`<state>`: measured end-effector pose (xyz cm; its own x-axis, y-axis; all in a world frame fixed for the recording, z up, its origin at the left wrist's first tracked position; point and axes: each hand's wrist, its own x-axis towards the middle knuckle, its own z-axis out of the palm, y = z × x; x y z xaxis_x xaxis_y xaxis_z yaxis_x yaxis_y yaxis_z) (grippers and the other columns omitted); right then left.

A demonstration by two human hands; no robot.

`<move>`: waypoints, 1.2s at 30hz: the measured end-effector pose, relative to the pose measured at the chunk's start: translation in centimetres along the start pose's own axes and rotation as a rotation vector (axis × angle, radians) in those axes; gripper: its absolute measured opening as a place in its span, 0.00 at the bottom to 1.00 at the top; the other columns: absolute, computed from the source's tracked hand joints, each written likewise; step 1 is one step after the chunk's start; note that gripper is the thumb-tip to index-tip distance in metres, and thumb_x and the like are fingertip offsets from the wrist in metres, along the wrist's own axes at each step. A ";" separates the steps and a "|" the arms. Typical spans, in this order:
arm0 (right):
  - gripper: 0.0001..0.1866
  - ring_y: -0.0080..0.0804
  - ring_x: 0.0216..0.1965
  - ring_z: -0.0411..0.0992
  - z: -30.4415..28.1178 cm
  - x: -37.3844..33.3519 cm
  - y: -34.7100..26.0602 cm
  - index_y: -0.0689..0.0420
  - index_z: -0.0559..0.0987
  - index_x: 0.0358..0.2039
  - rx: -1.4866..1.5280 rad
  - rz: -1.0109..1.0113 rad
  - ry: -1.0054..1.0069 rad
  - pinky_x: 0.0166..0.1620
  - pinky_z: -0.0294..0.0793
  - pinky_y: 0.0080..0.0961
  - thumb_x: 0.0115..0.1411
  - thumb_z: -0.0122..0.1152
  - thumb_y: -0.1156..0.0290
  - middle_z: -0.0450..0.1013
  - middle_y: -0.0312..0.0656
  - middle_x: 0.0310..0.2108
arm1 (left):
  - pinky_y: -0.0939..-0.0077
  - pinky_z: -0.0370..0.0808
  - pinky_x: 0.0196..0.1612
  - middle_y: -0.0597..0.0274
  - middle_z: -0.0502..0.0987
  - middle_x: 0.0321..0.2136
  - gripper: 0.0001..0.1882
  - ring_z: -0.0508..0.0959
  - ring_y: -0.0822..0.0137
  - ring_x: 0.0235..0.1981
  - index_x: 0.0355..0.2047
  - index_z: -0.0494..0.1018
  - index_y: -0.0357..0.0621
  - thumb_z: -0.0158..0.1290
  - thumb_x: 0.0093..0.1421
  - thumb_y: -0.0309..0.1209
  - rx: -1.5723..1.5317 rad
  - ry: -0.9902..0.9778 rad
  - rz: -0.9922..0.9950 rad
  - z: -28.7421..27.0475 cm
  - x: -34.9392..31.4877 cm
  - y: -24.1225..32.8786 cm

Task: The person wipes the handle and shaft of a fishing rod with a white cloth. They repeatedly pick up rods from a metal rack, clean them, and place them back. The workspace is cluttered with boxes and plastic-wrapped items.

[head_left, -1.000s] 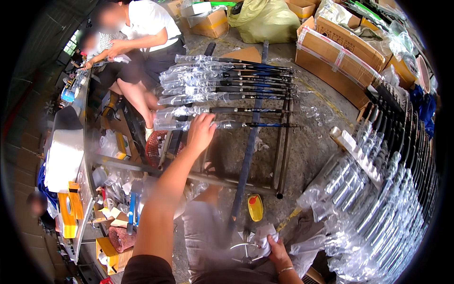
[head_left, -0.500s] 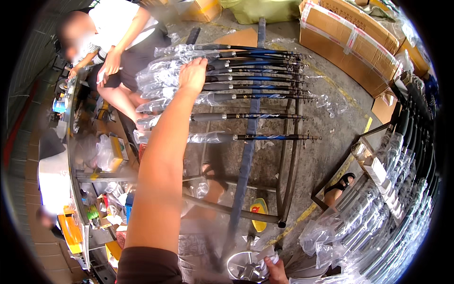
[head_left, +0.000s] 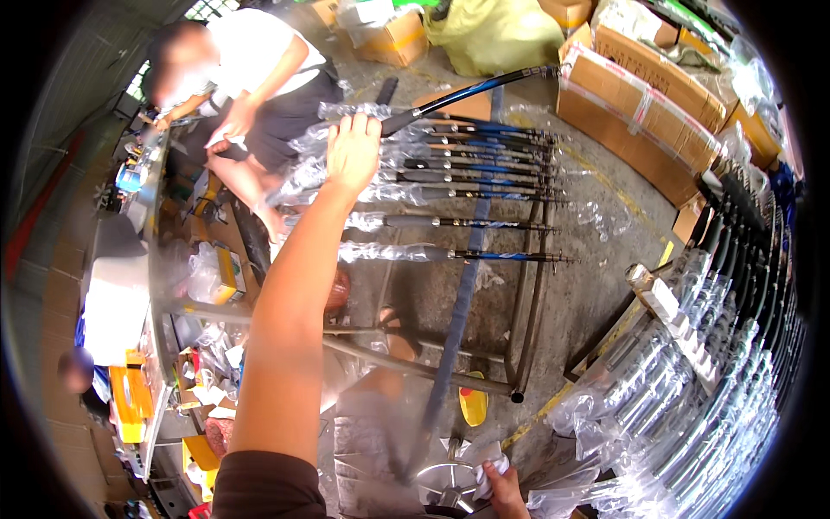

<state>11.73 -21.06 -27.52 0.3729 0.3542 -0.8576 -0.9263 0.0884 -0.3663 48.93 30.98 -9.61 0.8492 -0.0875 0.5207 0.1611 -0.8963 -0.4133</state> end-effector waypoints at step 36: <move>0.10 0.28 0.27 0.73 3.9 -10.5 -1.3 0.56 0.74 0.38 -0.272 -0.589 -0.086 0.29 0.75 0.30 0.64 0.59 0.63 0.74 0.35 0.27 | 0.75 0.71 0.23 0.61 0.67 0.26 0.14 0.71 0.69 0.20 0.47 0.63 0.41 0.47 0.68 0.36 -2.190 0.321 -0.717 -43.6 -42.6 10.2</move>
<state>8.77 -21.25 -16.60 0.7979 0.3928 -0.4572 -0.5170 0.0559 -0.8542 -7.52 6.61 -3.48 0.8101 0.4954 0.3135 -0.4811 0.2561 0.8384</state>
